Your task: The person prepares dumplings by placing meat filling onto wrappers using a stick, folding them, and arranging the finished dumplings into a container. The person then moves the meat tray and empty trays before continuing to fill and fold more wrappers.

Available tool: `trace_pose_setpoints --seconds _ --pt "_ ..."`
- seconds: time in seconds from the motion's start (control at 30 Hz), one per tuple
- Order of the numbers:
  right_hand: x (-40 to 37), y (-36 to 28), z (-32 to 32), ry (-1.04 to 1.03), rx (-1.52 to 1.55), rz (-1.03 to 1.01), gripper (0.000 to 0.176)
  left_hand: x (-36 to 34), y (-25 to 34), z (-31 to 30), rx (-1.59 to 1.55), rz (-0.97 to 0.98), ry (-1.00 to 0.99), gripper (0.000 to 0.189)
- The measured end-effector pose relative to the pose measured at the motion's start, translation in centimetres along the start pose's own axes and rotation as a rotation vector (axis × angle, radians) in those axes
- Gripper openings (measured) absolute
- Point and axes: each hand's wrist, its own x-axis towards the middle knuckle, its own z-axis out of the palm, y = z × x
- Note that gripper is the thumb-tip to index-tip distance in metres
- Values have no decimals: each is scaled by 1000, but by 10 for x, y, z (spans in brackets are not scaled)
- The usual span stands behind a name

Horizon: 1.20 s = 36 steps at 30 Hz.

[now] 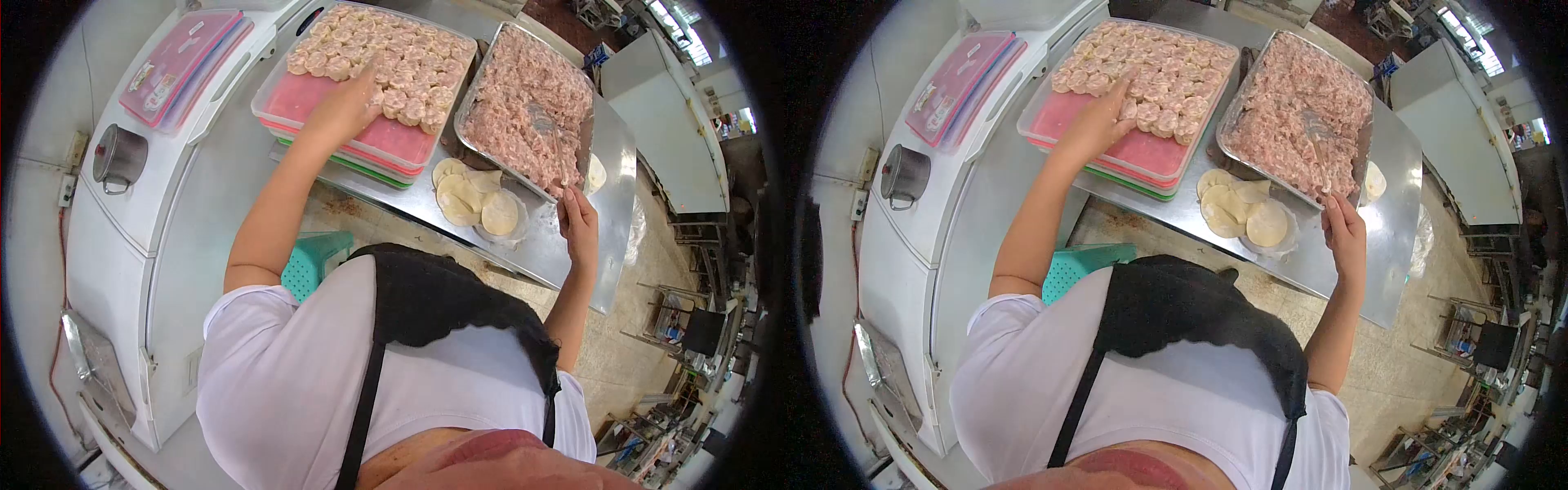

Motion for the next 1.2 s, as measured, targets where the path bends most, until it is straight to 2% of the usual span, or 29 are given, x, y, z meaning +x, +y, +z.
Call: trace_pose_setpoints --seconds 0.1,0.2,0.27,0.33,0.37,0.4,0.43,0.47,0.53,0.57,0.63,0.73,0.77,0.83,0.97,1.03,1.17,1.2 --pt "11 -3 1 -1 -33 56 30 15 -9 4 137 59 64 71" --pt "31 5 -3 -11 -172 -10 36 13 -1 1 183 171 70 70" --pt "54 17 -14 -52 -265 -15 37 -16 35 -1 308 205 252 60" --pt "76 22 -25 -123 -480 -110 41 -38 89 8 265 101 297 43" --pt "91 24 -31 -116 -472 -105 41 -49 113 22 58 83 177 39" --pt "108 28 -37 -180 -654 -214 41 -52 134 36 -148 58 57 36" --pt "126 31 -41 -248 -835 -325 42 -47 137 62 -147 77 -80 36" --pt "144 31 -44 -253 -825 -324 42 -45 128 98 -145 91 -216 35" --pt "179 28 -47 -253 -1098 -540 41 -29 97 164 -55 122 -74 33" --pt "199 32 -45 -258 -1086 -545 41 -18 88 182 -44 114 -74 33" --pt "234 44 -37 -189 -1082 -612 38 5 75 205 151 126 185 41" --pt "246 61 -17 -245 -1129 -580 39 21 66 220 177 62 214 43" --pt "244 66 -14 -253 -1115 -585 39 21 64 222 190 53 212 43" --pt "224 69 -15 -248 -1065 -651 38 21 66 224 206 -109 145 34" --pt "197 63 -24 -294 -978 -713 39 10 79 208 284 -64 143 23" --pt "190 61 -26 -316 -989 -715 39 3 125 173 122 -331 -6 16" --pt "148 70 -9 -440 -961 -757 39 10 142 159 -63 -220 -109 11" --pt "143 65 -11 -490 -946 -737 39 21 137 160 -37 -116 -111 13"
